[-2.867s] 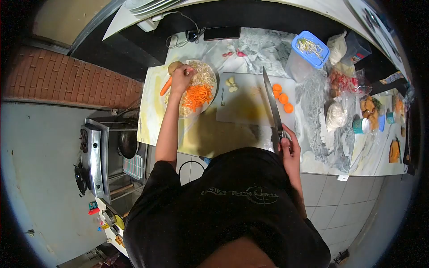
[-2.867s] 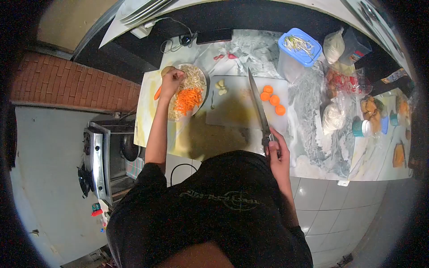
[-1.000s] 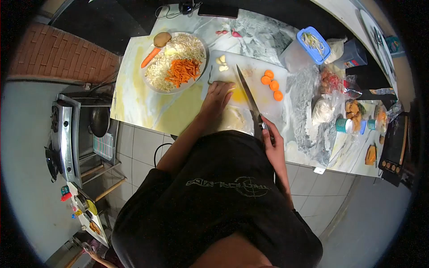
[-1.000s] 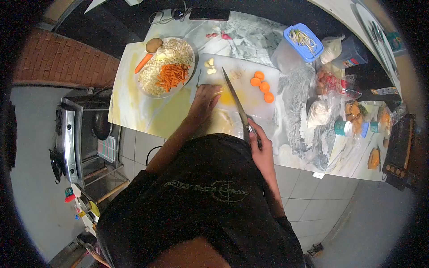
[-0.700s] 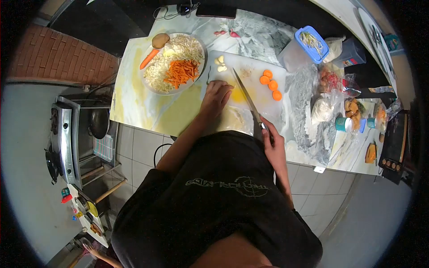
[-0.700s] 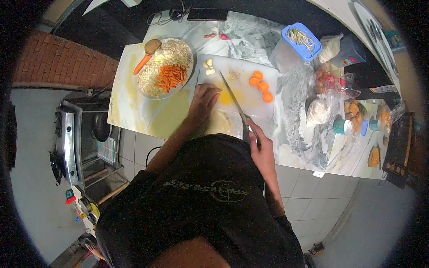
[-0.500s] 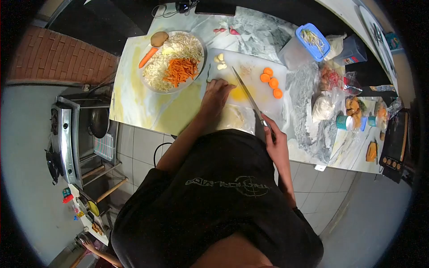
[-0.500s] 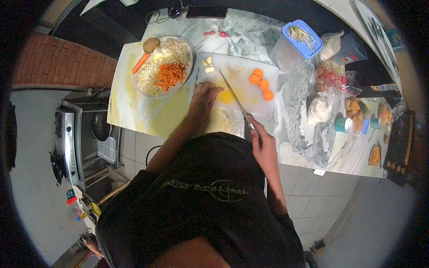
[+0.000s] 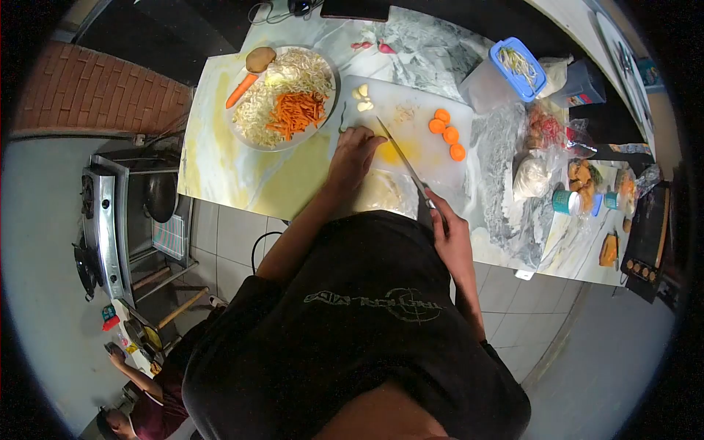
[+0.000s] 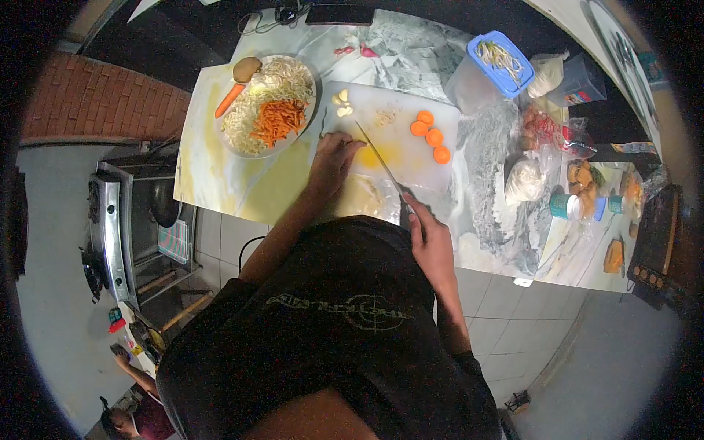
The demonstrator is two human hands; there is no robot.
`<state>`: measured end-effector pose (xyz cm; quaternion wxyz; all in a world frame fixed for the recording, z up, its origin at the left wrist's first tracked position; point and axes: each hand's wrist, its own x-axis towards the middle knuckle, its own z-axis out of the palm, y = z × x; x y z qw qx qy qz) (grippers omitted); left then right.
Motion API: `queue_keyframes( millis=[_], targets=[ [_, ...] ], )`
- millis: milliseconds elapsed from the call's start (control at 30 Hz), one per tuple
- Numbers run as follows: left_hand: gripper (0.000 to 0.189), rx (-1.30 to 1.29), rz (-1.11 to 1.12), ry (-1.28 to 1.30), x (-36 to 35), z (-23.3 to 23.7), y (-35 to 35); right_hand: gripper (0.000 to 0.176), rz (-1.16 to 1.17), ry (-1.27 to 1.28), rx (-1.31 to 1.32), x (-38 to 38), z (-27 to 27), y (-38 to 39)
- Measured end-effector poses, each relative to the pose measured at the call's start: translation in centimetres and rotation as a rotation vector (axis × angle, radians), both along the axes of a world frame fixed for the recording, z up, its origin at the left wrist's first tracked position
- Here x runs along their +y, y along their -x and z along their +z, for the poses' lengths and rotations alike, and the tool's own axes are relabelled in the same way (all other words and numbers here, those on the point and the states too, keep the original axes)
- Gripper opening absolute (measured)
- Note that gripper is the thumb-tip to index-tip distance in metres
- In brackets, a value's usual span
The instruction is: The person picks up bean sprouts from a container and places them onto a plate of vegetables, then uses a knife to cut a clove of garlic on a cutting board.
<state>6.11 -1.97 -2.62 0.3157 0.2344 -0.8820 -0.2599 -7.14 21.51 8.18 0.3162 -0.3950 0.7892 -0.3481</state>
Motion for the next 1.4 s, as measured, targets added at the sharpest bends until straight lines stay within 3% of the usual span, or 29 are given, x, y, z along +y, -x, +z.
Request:
queue_keyframes(
  millis=[433,767,1133,1267,1367,1400],
  targets=[
    [0.025,-0.016,-0.016,-0.032,-0.2,0.2,-0.2,0.041,0.038,0.051,0.173,-0.4,-0.9,-0.3],
    [0.015,0.155,0.091,-0.043,-0.4,0.8,0.0,0.045,0.049,0.044,0.310,-0.9,-1.4,0.9],
    [0.017,0.150,0.087,-0.018,-0.6,0.2,0.0,0.054,0.043,-0.090,0.466,-1.8,-0.9,2.5],
    [0.020,0.145,0.092,-0.051,-0.5,0.7,-0.1,0.052,0.035,-0.063,0.408,-2.1,-0.6,2.7],
    [0.021,0.159,0.090,-0.078,-0.3,0.9,0.0,0.048,0.009,0.130,0.358,-2.0,-0.6,2.7],
    [0.021,0.181,0.084,-0.100,-0.3,0.9,-0.1,0.046,-0.010,0.101,0.235,-2.0,-0.1,2.7]
  ],
)
